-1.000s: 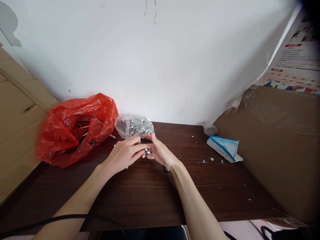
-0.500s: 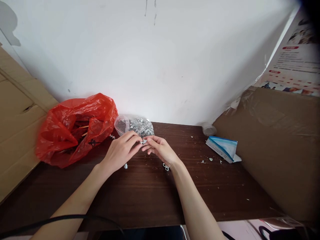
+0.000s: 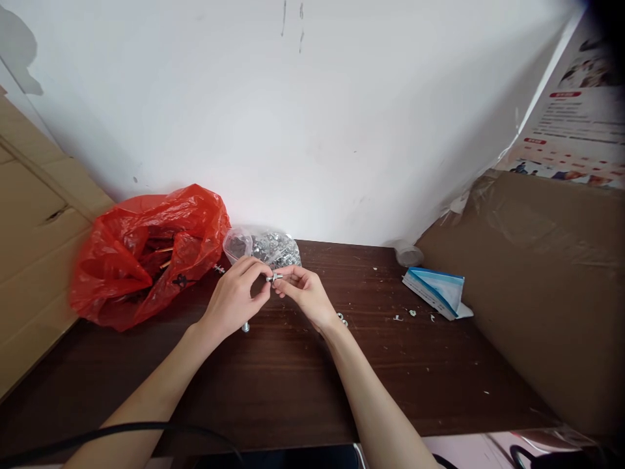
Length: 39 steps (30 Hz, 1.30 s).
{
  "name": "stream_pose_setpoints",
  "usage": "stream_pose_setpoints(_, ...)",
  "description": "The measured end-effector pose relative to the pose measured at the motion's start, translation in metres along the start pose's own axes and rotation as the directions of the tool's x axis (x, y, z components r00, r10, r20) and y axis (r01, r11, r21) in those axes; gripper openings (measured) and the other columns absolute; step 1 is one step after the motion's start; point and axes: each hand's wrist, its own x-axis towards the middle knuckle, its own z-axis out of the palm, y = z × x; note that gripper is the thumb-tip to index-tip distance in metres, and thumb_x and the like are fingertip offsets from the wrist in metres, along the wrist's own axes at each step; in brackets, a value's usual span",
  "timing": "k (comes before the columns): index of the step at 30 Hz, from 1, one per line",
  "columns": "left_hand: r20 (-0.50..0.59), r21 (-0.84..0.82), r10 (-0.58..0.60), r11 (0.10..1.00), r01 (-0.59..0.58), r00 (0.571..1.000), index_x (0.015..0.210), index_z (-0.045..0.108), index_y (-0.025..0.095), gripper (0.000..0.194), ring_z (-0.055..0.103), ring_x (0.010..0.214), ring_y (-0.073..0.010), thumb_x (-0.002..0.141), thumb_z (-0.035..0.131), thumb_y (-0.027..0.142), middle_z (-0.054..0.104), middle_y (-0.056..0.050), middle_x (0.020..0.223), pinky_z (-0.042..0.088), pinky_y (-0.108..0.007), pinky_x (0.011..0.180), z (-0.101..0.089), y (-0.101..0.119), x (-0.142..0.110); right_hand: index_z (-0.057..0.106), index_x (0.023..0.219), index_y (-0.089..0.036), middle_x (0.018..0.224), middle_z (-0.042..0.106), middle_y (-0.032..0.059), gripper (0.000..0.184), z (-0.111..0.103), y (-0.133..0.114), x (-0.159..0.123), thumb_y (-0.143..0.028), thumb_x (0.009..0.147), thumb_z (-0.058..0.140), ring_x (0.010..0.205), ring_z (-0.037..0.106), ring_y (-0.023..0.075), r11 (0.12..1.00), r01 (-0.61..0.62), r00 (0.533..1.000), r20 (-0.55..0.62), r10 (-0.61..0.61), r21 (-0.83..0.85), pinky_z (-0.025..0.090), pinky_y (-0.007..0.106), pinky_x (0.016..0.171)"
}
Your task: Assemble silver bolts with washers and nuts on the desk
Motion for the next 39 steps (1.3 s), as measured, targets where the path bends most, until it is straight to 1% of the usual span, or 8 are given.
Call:
stream_pose_setpoints(7, -0.011, -0.036, -0.046, 0.998, 0.046, 0.999, 0.088, 0.054, 0.018, 0.014, 0.054, 0.077, -0.0152, 0.08, 0.046, 0.009, 0.055, -0.002, 0.084, 0.046, -0.027, 0.071, 0.002, 0.0, -0.002, 0.066, 0.079, -0.016, 0.071, 0.063, 0.002, 0.026, 0.005, 0.001, -0.001, -0.041, 0.074, 0.071, 0.064, 0.054, 0.0121, 0.999, 0.051, 0.999, -0.011, -0.051, -0.008, 0.046, 0.028, 0.065)
stream_pose_setpoints(17, -0.048, -0.087, -0.071, 0.994, 0.066, 0.996, 0.086, 0.054, 0.017, 0.012, 0.051, 0.065, -0.01, 0.079, 0.052, 0.008, 0.054, 0.0, 0.081, 0.044, -0.022, 0.063, 0.004, 0.0, -0.005, 0.065, 0.081, -0.018, 0.077, 0.063, -0.0003, 0.021, 0.004, 0.005, 0.001, -0.029, 0.067, 0.076, 0.071, 0.056, 0.0118, 0.997, 0.074, 0.995, -0.073, -0.073, 0.012, 0.047, 0.026, 0.071)
stream_pose_setpoints(20, -0.076, -0.072, -0.093, 0.994, 0.088, 0.993, 0.086, 0.056, 0.017, 0.01, 0.048, 0.059, -0.0087, 0.08, 0.052, 0.01, 0.055, 0.001, 0.078, 0.043, -0.022, 0.059, 0.005, -0.001, -0.005, 0.064, 0.083, -0.018, 0.079, 0.063, -0.0001, 0.024, 0.007, 0.004, 0.001, -0.031, 0.067, 0.077, 0.071, 0.057, 0.0118, 0.997, 0.08, 0.993, -0.088, -0.078, 0.023, 0.047, 0.026, 0.072)
stream_pose_setpoints(23, -0.099, -0.065, -0.058, 0.997, 0.052, 0.993, 0.085, 0.056, 0.018, 0.009, 0.049, 0.059, -0.0091, 0.081, 0.052, 0.011, 0.057, 0.001, 0.078, 0.044, -0.023, 0.061, 0.006, 0.001, -0.004, 0.063, 0.082, -0.017, 0.074, 0.062, 0.0004, 0.028, 0.009, 0.006, 0.002, -0.039, 0.07, 0.074, 0.066, 0.055, 0.0115, 0.997, 0.065, 0.995, -0.081, -0.062, 0.034, 0.047, 0.026, 0.067)
stream_pose_setpoints(28, -0.109, -0.059, 0.066, 0.996, -0.073, 0.992, 0.088, 0.057, 0.017, 0.012, 0.057, 0.079, -0.0152, 0.082, 0.05, 0.008, 0.059, -0.003, 0.082, 0.048, -0.028, 0.074, 0.008, 0.004, -0.004, 0.054, 0.065, -0.016, 0.054, 0.054, -0.0013, 0.043, 0.011, 0.013, 0.005, -0.056, 0.079, 0.059, 0.049, 0.048, 0.0096, 0.999, -0.044, 0.998, -0.037, 0.043, -0.007, 0.04, 0.023, 0.05)
stream_pose_setpoints(33, -0.083, -0.084, 0.065, 0.994, -0.072, 0.994, 0.092, 0.057, 0.018, 0.014, 0.058, 0.086, -0.0163, 0.085, 0.049, 0.009, 0.06, -0.004, 0.087, 0.048, -0.03, 0.079, 0.01, 0.002, -0.006, 0.046, 0.056, -0.018, 0.046, 0.046, -0.0019, 0.053, 0.011, 0.019, 0.007, -0.061, 0.086, 0.043, 0.042, 0.039, 0.0088, 0.987, -0.03, 0.998, -0.052, 0.022, -0.159, 0.033, 0.023, 0.045)
stream_pose_setpoints(36, -0.066, -0.088, 0.042, 0.995, -0.048, 0.997, 0.092, 0.057, 0.018, 0.012, 0.057, 0.085, -0.0165, 0.085, 0.049, 0.012, 0.06, -0.004, 0.087, 0.047, -0.03, 0.079, 0.011, 0.001, -0.006, 0.044, 0.055, -0.018, 0.047, 0.044, -0.0019, 0.053, 0.012, 0.018, 0.004, -0.056, 0.091, 0.037, 0.045, 0.039, 0.0093, 0.946, 0.029, 0.993, -0.097, -0.064, -0.322, 0.032, 0.023, 0.048)
stream_pose_setpoints(39, -0.021, -0.077, -0.003, 0.997, 0.001, 1.0, 0.089, 0.056, 0.018, 0.009, 0.056, 0.077, -0.0157, 0.086, 0.049, 0.015, 0.057, -0.002, 0.079, 0.046, -0.028, 0.073, 0.01, 0.001, -0.007, 0.047, 0.06, -0.017, 0.053, 0.046, -0.0013, 0.049, 0.013, 0.013, -0.001, -0.048, 0.095, 0.033, 0.051, 0.041, 0.0104, 0.841, 0.118, 0.972, -0.111, -0.206, -0.528, 0.03, 0.024, 0.052)
